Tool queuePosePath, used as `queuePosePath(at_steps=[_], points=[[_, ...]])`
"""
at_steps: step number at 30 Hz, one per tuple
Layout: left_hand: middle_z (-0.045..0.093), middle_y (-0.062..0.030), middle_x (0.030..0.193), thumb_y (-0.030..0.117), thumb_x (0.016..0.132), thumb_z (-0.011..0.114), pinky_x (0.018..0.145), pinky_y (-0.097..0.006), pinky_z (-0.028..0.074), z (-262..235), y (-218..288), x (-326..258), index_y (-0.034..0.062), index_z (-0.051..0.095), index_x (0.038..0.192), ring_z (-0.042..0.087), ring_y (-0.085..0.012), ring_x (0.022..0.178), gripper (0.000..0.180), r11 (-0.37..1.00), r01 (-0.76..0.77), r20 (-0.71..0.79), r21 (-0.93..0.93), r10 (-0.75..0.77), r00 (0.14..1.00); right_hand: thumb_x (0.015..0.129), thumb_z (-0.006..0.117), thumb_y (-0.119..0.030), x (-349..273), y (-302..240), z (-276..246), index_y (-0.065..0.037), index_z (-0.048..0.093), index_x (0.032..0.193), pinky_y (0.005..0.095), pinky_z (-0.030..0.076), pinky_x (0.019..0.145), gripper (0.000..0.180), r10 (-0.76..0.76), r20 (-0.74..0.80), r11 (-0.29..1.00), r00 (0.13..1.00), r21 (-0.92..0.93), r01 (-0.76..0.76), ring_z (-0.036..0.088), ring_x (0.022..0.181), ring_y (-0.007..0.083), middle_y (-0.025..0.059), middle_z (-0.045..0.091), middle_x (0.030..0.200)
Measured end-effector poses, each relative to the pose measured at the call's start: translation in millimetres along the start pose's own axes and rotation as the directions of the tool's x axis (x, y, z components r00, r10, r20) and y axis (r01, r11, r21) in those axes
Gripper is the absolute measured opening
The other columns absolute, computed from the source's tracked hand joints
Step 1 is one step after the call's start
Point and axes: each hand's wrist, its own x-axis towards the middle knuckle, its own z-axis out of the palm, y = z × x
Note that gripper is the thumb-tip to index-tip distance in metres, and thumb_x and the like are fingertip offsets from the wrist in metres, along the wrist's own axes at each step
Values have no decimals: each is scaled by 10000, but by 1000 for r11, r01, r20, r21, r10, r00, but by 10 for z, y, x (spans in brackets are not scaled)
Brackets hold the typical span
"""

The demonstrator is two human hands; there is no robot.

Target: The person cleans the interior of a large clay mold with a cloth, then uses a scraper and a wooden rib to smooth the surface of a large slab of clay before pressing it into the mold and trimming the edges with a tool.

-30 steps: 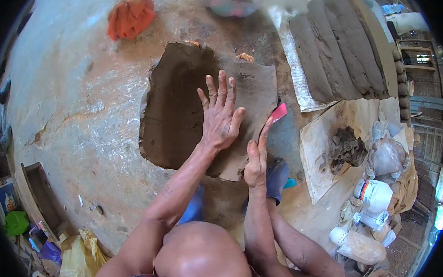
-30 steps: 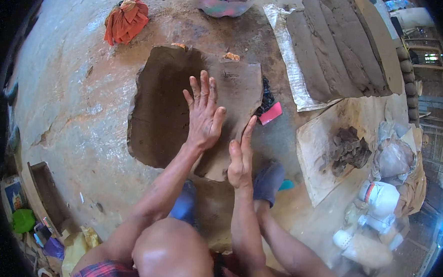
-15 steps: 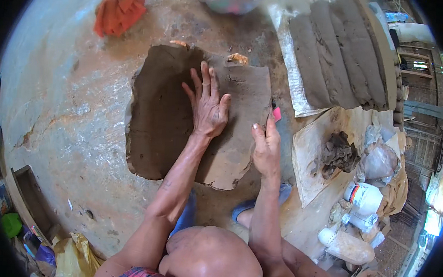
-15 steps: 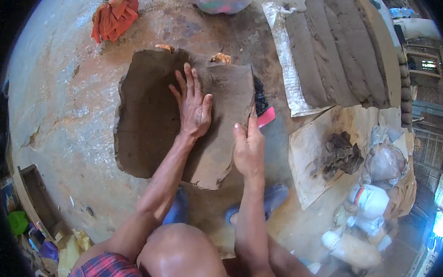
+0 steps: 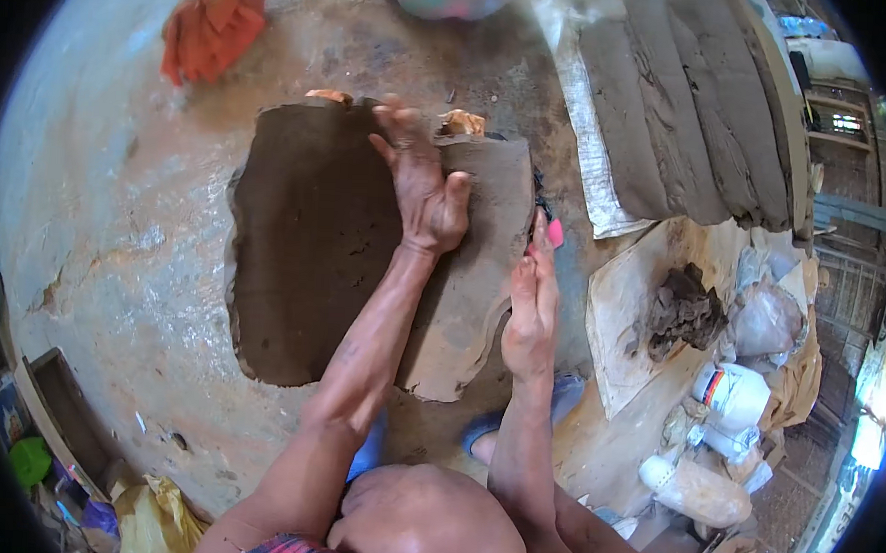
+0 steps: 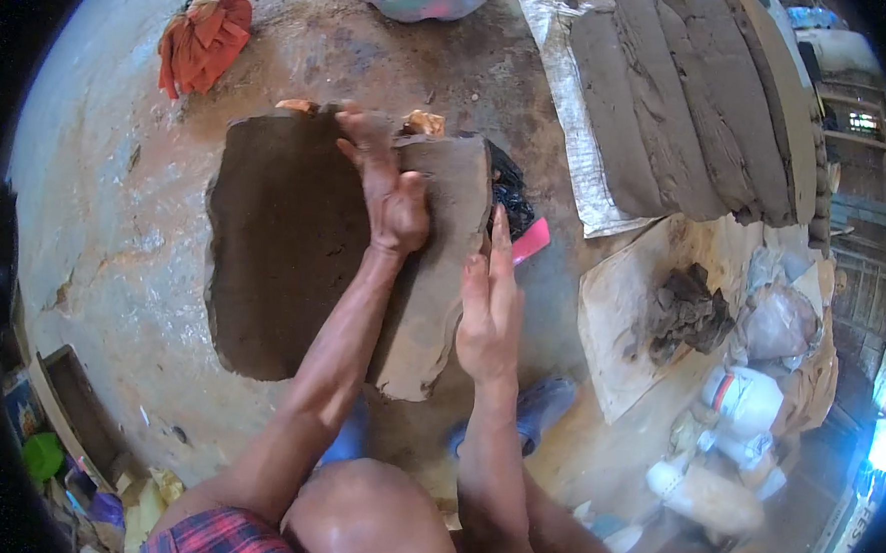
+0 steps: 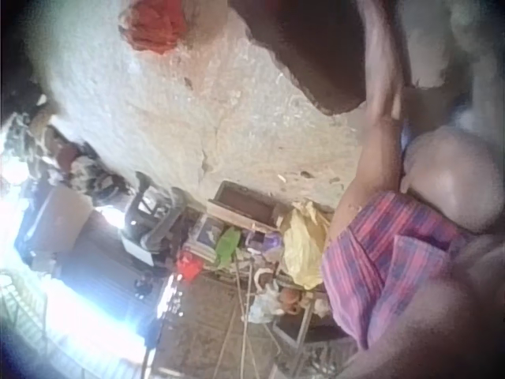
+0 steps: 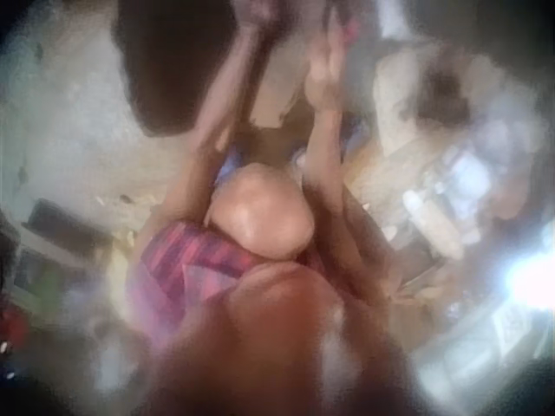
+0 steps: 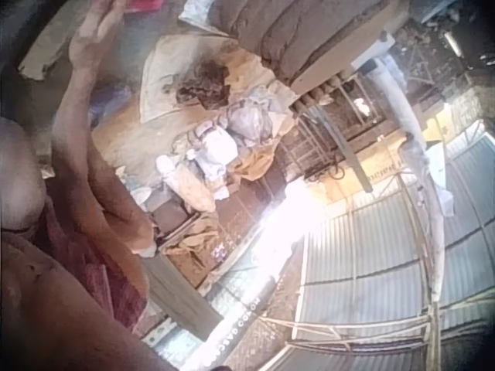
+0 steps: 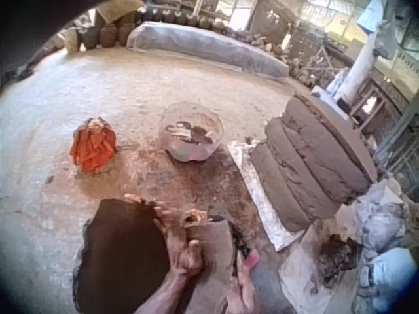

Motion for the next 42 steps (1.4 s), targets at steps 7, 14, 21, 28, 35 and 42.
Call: queuePosePath(at_steps=[7, 14, 21, 28, 35, 42], points=[[-13, -196, 1743, 682, 1040, 282, 1249, -553, -97, 27, 44, 419, 63, -46, 1665, -63, -350, 1609, 939, 991, -133, -115, -31, 128, 985, 1094, 425, -392, 66, 76, 24, 15, 200, 1639, 309, 410, 703, 716, 1, 1, 997, 1000, 75, -1, 450, 770, 142, 118, 611, 981], [36, -196, 1741, 797, 983, 281, 1209, -659, -100, 6, 115, 1104, 38, 72, 1663, -70, -463, 1584, 1041, 967, 72, 175, -246, -29, 984, 1043, 573, -345, 205, 32, 52, -10, 202, 1641, 397, 432, 1040, 779, -134, 42, 981, 990, -135, 138, 550, 1232, 317, 287, 503, 1519], [77, -174, 1742, 709, 1028, 303, 1231, -606, -109, 4, 40, 1165, 103, 93, 1676, -59, -427, 1594, 912, 907, -92, -141, -411, 36, 989, 1030, 598, -222, 220, -39, 109, 11, 250, 1621, 408, 365, 1180, 724, -102, 48, 977, 994, -185, 109, 454, 1461, 372, 283, 422, 1589], [4, -234, 1732, 686, 1040, 280, 1226, -586, -147, 55, -138, 99, 175, 154, 1684, -85, -419, 1598, 832, 996, -85, -87, 39, 89, 992, 1044, 557, -185, 238, -15, 174, -4, 212, 1636, 408, 315, 1213, 709, -159, 38, 966, 987, -202, 163, 358, 1523, 354, 258, 309, 1661], [-32, -188, 1746, 706, 1031, 269, 1205, -640, -126, -102, 74, -240, 196, 104, 1690, -92, -406, 1601, 849, 999, 31, 81, -27, -28, 996, 1094, 459, -355, 239, -142, 218, 7, 173, 1642, 398, 241, 1245, 716, -104, 56, 976, 993, -184, 112, 276, 1562, 337, 237, 265, 1686], [-35, -210, 1740, 716, 1026, 270, 1183, -697, -107, -383, 366, -753, 219, 93, 1692, -68, -457, 1591, 849, 954, 236, 255, -184, -186, 949, 1113, 241, -558, 300, 34, 220, -2, 132, 1651, 424, 76, 1295, 781, -243, 121, 946, 962, -190, 263, 57, 1610, 275, 148, 114, 1741]])
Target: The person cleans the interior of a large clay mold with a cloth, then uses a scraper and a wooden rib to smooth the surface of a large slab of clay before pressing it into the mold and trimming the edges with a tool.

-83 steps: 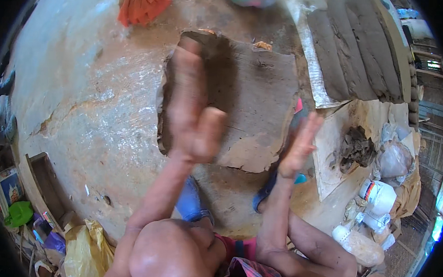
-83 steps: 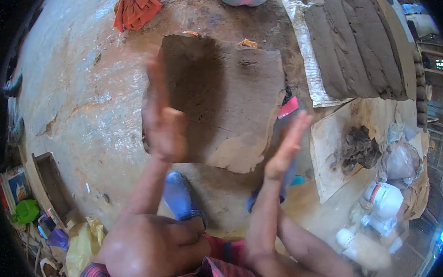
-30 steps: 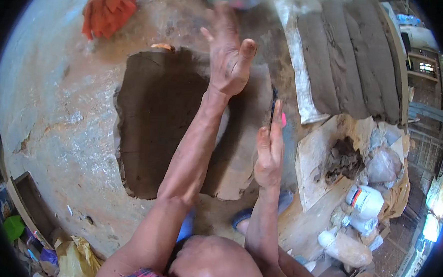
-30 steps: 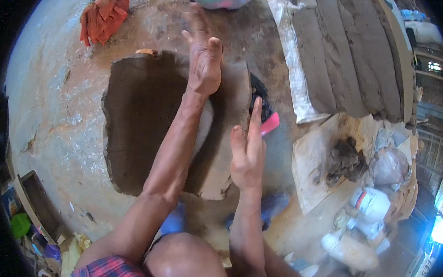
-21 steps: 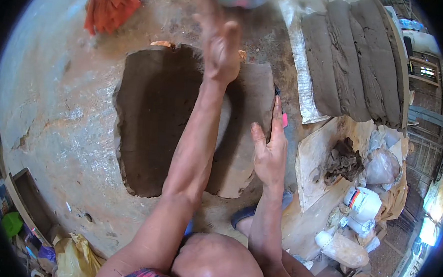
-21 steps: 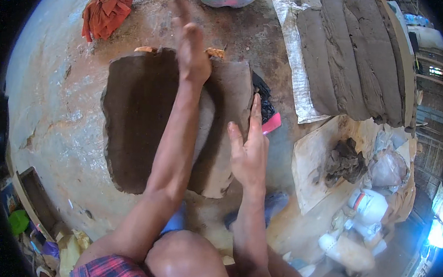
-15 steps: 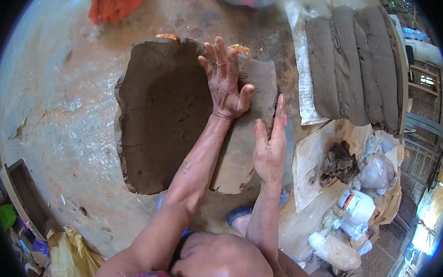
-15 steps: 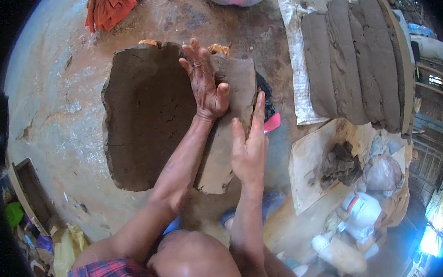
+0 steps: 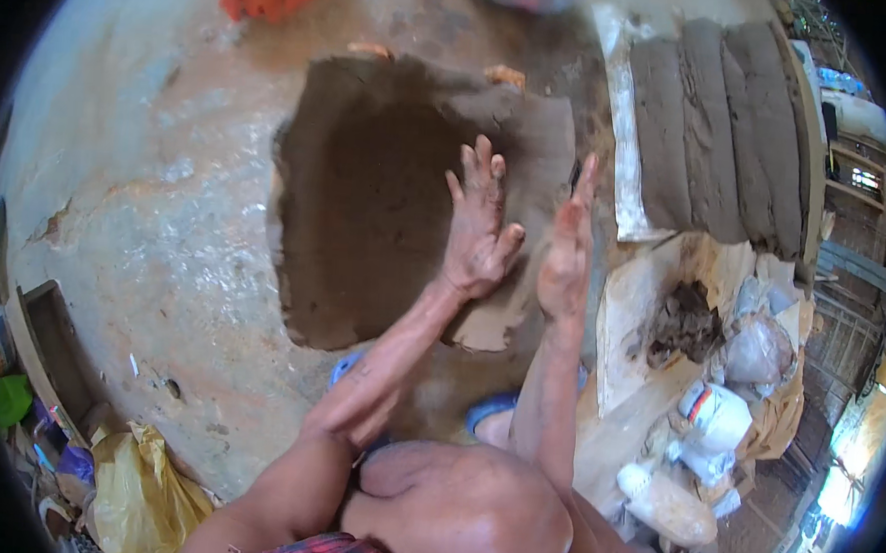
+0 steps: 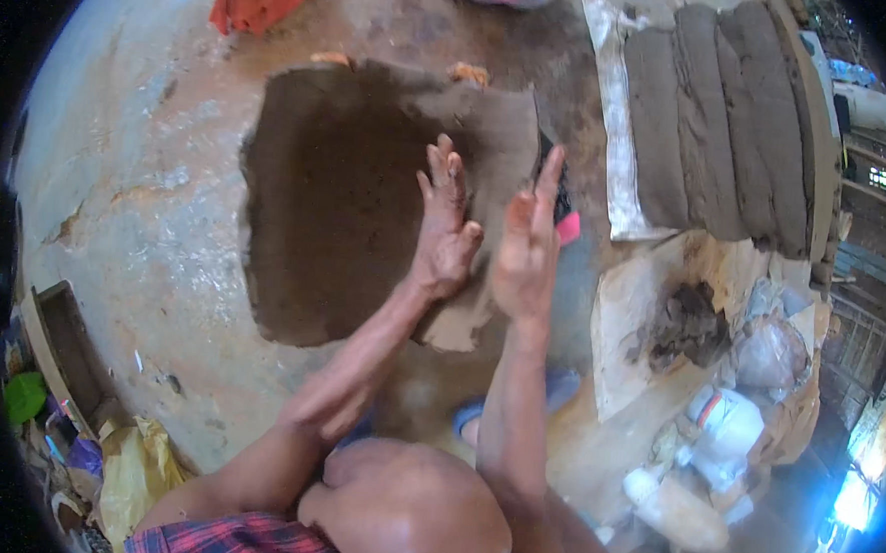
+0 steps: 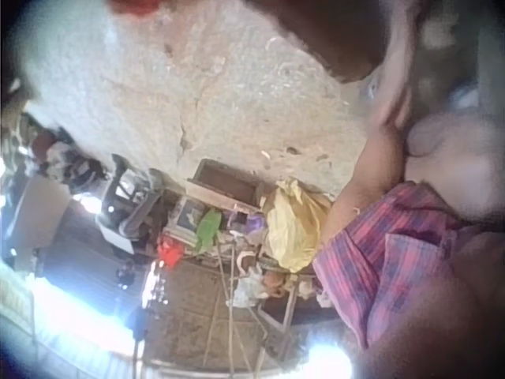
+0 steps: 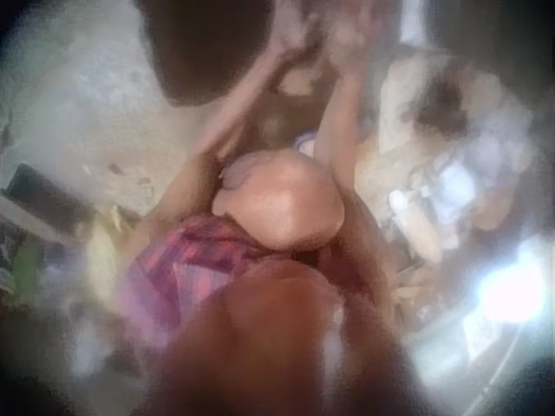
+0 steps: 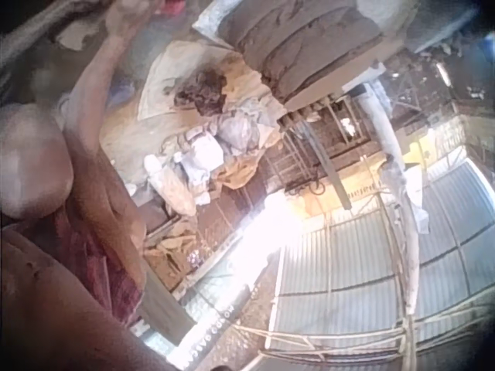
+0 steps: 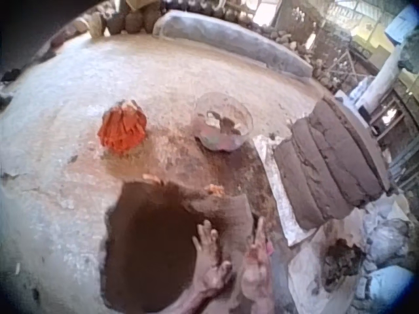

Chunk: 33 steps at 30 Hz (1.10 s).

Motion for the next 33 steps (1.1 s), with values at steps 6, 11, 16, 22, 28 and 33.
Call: queuePosePath(at_steps=[6, 11, 16, 22, 28, 33], points=[[-36, -167, 1750, 659, 1051, 263, 1218, -638, -93, -95, 346, -221, 134, 58, 1687, -92, -397, 1601, 850, 999, -51, 59, 13, 50, 997, 1089, 268, -610, 237, -76, -114, -27, 195, 1639, 452, 240, 1244, 805, 2, -23, 995, 1000, 105, 0, 267, 1538, 329, 210, 245, 1678], [54, -234, 1732, 583, 1050, 371, 1243, -597, -55, -513, 1000, -56, 152, 94, 1689, -3, -441, 1597, 820, 961, -197, -81, -196, 185, 979, 1080, 211, -651, 323, -350, -28, -69, 278, 1630, 492, 326, 1211, 804, 48, -111, 969, 993, 247, -20, 394, 1476, 345, 220, 361, 1625], [177, -206, 1719, 480, 1092, 420, 1284, -479, 73, -1638, 1242, 505, 109, 74, 1681, 141, -354, 1596, 777, 973, -179, -534, -145, 75, 842, 1084, 295, -632, 307, -516, 512, 35, 547, 1338, 394, 565, 882, 757, -399, -325, 700, 857, 496, 514, 689, 1085, 287, 204, 672, 1232], [248, -184, 1698, 584, 1109, 185, 1288, -427, 128, -2312, 257, 165, 128, 204, 1671, 204, -304, 1579, 724, 872, 290, -175, -395, -381, 908, 1062, 428, -623, 372, 129, 1743, 16, 598, 1187, 318, 551, 724, 673, -66, -205, 676, 977, 710, 195, 671, 806, 179, 107, 685, 977], [262, -119, 1702, 683, 1067, 128, 1289, -430, 119, -2223, 202, 183, 116, 318, 1640, 207, -302, 1576, 829, 831, 324, -175, -452, -438, 882, 1083, 357, -612, 516, 385, 1851, -14, 565, 1055, 306, 541, 669, 634, -34, 9, 603, 999, 798, 13, 659, 724, 175, 120, 674, 899], [269, -107, 1702, 704, 1055, 130, 1290, -425, 104, -2303, 339, 46, 103, 337, 1632, 208, -294, 1576, 858, 793, 345, -169, -502, -481, 860, 1068, 330, -652, 448, -199, 1728, -26, 569, 1025, 314, 524, 617, 671, -38, -11, 288, 999, 958, 21, 647, 680, 187, 113, 669, 851]])
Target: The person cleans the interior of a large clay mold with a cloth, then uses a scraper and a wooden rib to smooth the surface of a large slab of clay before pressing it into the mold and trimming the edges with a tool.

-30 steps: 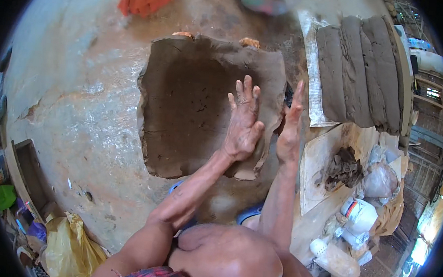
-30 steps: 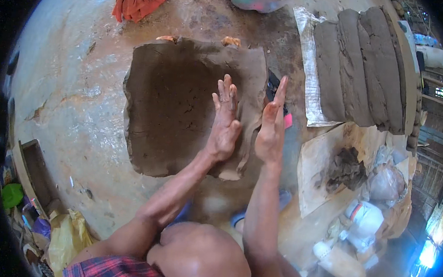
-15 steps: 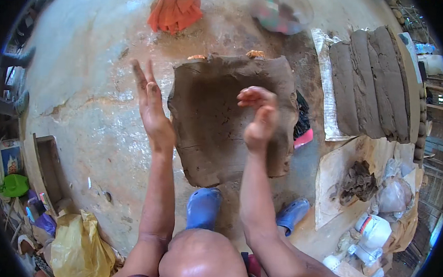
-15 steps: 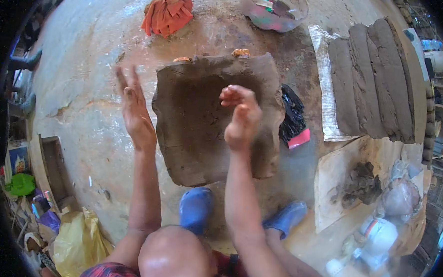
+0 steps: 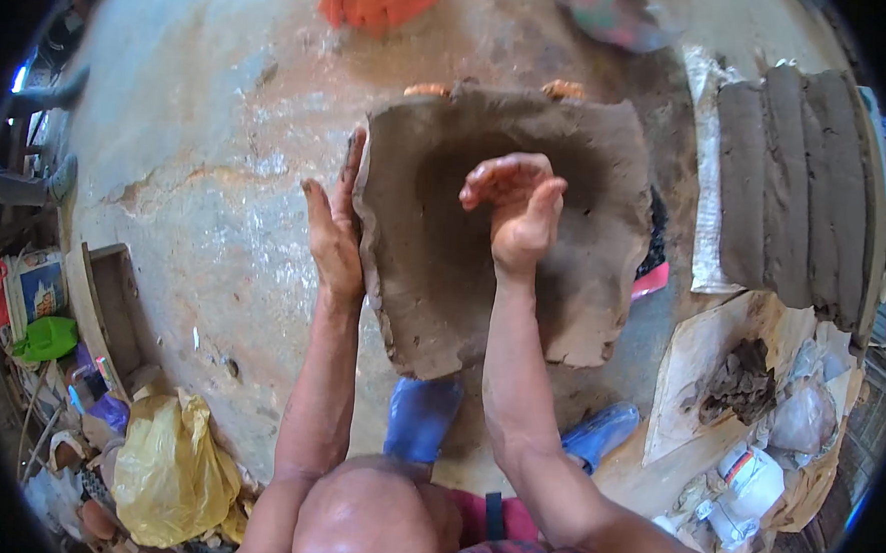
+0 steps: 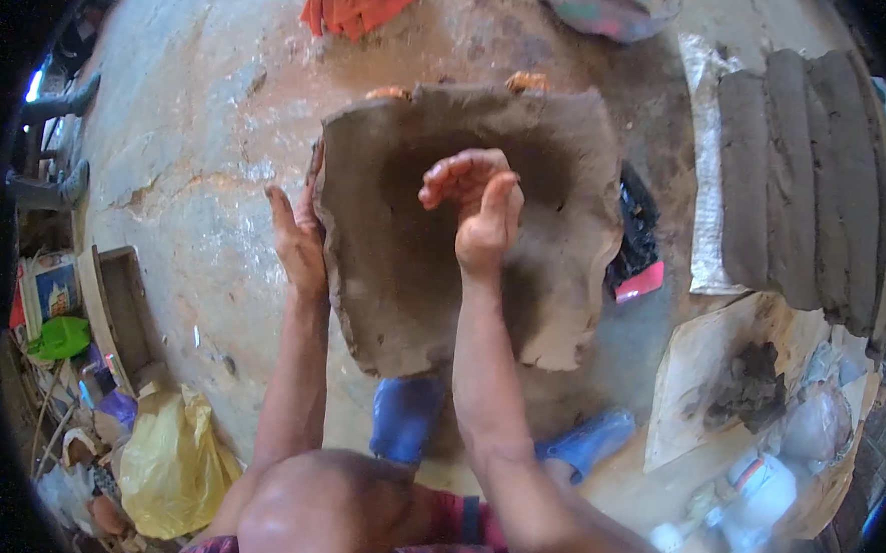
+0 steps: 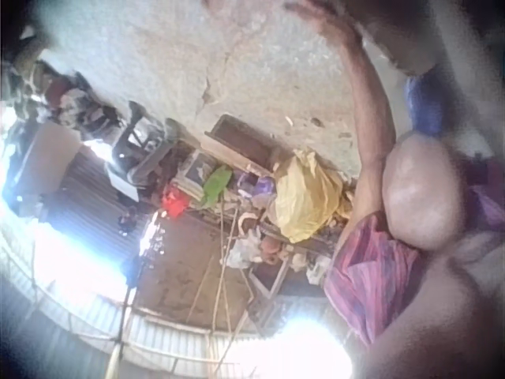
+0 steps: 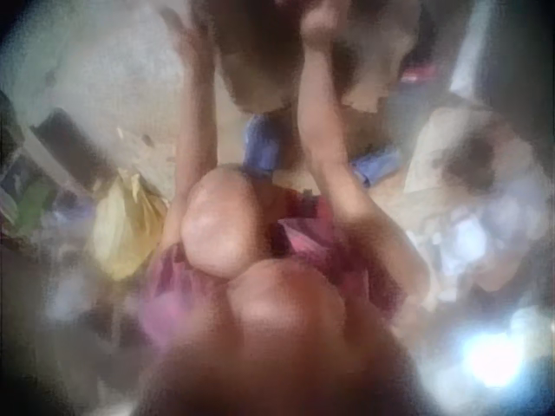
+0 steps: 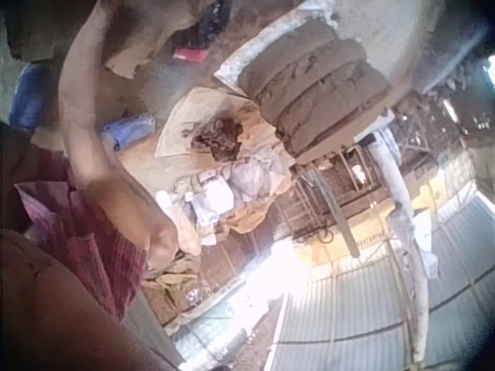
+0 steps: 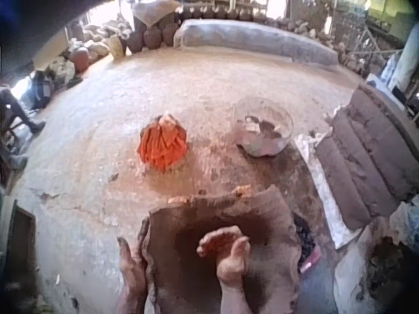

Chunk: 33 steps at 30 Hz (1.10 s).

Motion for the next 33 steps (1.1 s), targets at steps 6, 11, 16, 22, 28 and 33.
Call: queuePosePath(at_steps=[6, 11, 16, 22, 28, 33], points=[[325, -137, 1674, 689, 1064, 199, 1278, -413, 173, 30, 22, 83, 36, 346, 1613, 279, -294, 1549, 866, 983, 45, -21, -181, -50, 999, 1057, 329, -671, -150, 180, -25, -44, 565, 1004, 332, 523, 581, 673, 125, 29, 992, 992, 0, -125, 636, 647, 215, 143, 664, 845], [530, -195, 1509, 635, 1084, 298, 1192, -399, 365, 56, -3, -33, -90, 428, 1507, 514, -300, 1392, 849, 989, 40, -143, -140, -60, 988, 1061, 390, -642, -471, 214, 106, -41, 557, 993, 280, 440, 527, 627, 182, 35, 981, 983, 69, -184, 551, 593, 140, 102, 623, 819], [570, -179, 1460, 612, 1087, 341, 1180, -395, 378, 103, -45, -60, -122, 444, 1475, 546, -295, 1348, 836, 996, 10, -143, -86, -22, 989, 1069, 393, -630, -593, 70, -6, -49, 582, 935, 225, 400, 537, 625, 163, 14, 974, 987, -159, -159, 511, 604, 63, 29, 595, 768], [509, -151, 1538, 585, 1103, 290, 1212, -398, 326, 126, -121, -187, -8, 414, 1552, 479, -280, 1421, 754, 992, 49, -181, -119, -70, 981, 1083, 462, -544, -558, -267, -407, -52, 562, 820, 248, 367, 541, 567, 47, 76, 846, 996, -533, 1, 474, 584, 77, 11, 542, 682], [490, -179, 1550, 477, 1122, 341, 1204, -383, 334, 183, -73, -123, 9, 325, 1606, 462, -282, 1436, 674, 962, -24, -85, -271, 1, 996, 1036, 597, -399, -578, -410, -633, -24, 567, 788, 320, 405, 564, 450, -25, 39, 659, 999, -751, 46, 516, 605, 180, 76, 511, 635], [512, -247, 1529, 536, 922, 697, 1125, -412, 444, 176, 413, 374, 53, 313, 1624, 544, -328, 1379, 935, 835, -134, -49, 533, 189, 981, 982, 676, -334, -132, -915, 376, -38, 623, 837, 400, 486, 655, 334, -262, 177, 403, 949, -873, 274, 624, 699, 305, 136, 625, 749]])
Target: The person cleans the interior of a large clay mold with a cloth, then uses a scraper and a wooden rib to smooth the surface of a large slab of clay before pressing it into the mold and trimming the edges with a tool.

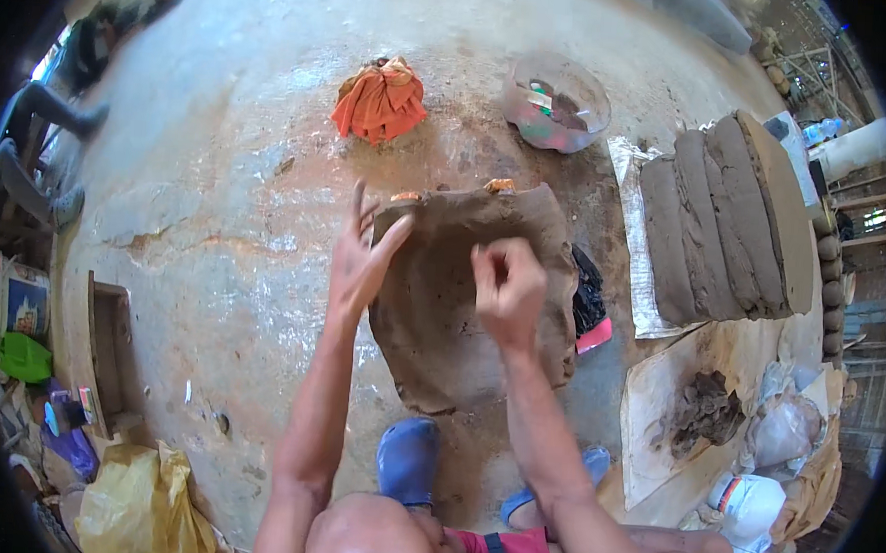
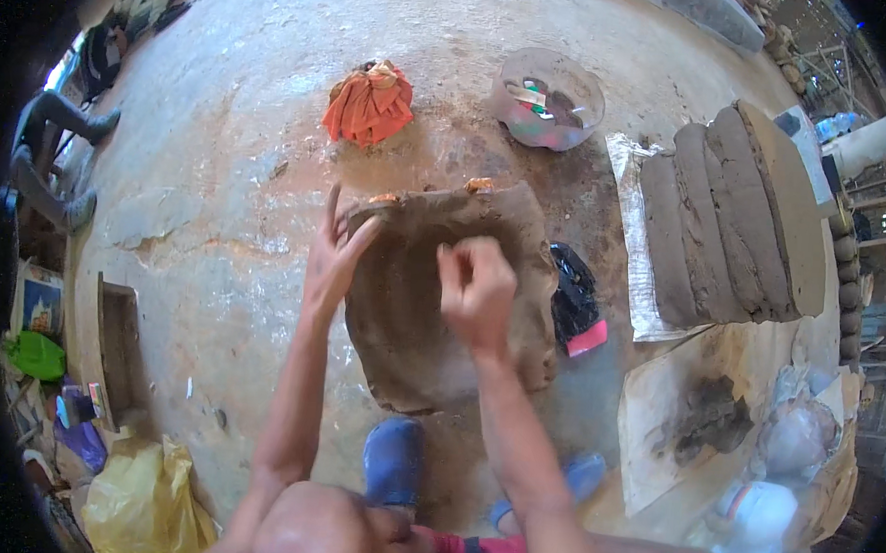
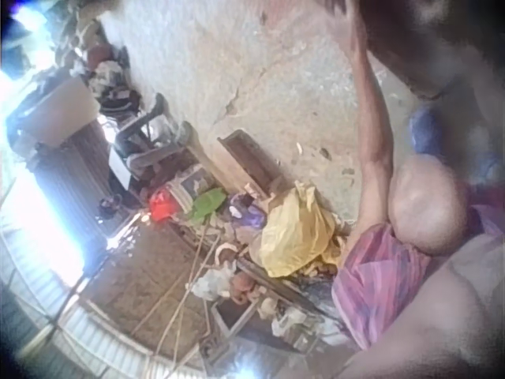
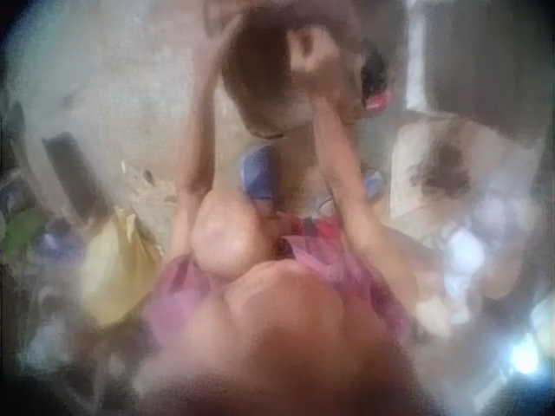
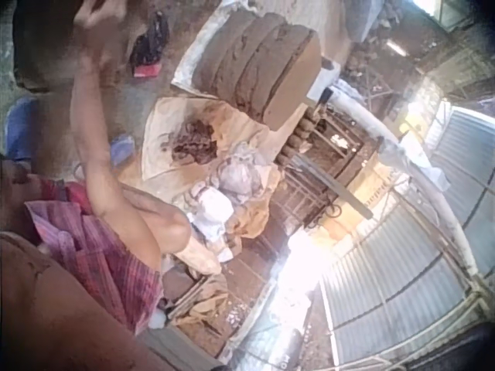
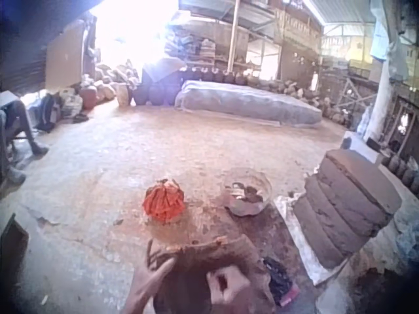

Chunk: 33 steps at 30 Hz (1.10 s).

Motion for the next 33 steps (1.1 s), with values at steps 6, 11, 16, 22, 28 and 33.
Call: queuePosePath(at_steps=[6, 11, 16, 22, 28, 33], points=[[706, -206, 1278, 563, 744, 855, 1010, -474, 540, 522, 868, 787, 69, 615, 1398, 676, -382, 1199, 854, 589, -123, 299, 798, -210, 931, 807, 817, -457, 1358, 105, -65, -123, 770, 1062, 555, 458, 1002, 423, 94, 261, 592, 961, -790, 157, 680, 1112, 335, 106, 753, 1072], [740, -181, 1217, 520, 725, 872, 958, -464, 574, 491, 449, 922, 94, 796, 1103, 710, -366, 1140, 574, 439, -117, 255, 891, -269, 929, 665, 881, -560, 1474, 197, 46, -194, 799, 1141, 599, 419, 1049, 606, 587, 395, 505, 706, -861, 61, 690, 1182, 343, 129, 751, 1225], [750, -186, 1180, 474, 718, 879, 941, -463, 589, 537, 253, 1026, 80, 784, 1128, 719, -382, 1113, 577, 497, -38, 203, 867, -283, 937, 647, 887, -574, 1474, 410, 95, -148, 800, 1118, 568, 480, 962, 642, 567, 362, 543, 740, -840, -5, 703, 1130, 372, 162, 754, 1191], [735, -184, 1228, 497, 710, 882, 945, -465, 585, 507, 154, 1110, 90, 767, 1183, 712, -376, 1135, 634, 489, -51, 203, 871, -263, 943, 635, 909, -579, 1564, 276, 133, -132, 821, 1013, 562, 481, 983, 592, 558, 389, 499, 733, -863, 77, 714, 1127, 362, 168, 767, 1143], [746, -162, 1212, 463, 683, 914, 945, -458, 581, 619, 399, 1073, 103, 779, 1166, 717, -352, 1139, 617, 468, -58, 225, 882, -310, 924, 620, 911, -648, 1497, 389, 245, -182, 789, 1161, 561, 503, 1019, 724, 523, 424, 505, 739, -853, 132, 689, 1184, 354, 152, 743, 1223], [773, -85, 1180, 302, 780, 871, 885, -403, 595, 723, 361, 919, 142, 822, 1067, 736, -279, 1120, 332, 482, 6, 143, 876, -271, 952, 636, 915, -616, 1426, 481, 211, -206, 795, 1147, 526, 509, 970, 666, 501, 397, 535, 769, -841, 85, 706, 1143, 344, 138, 757, 1184]])
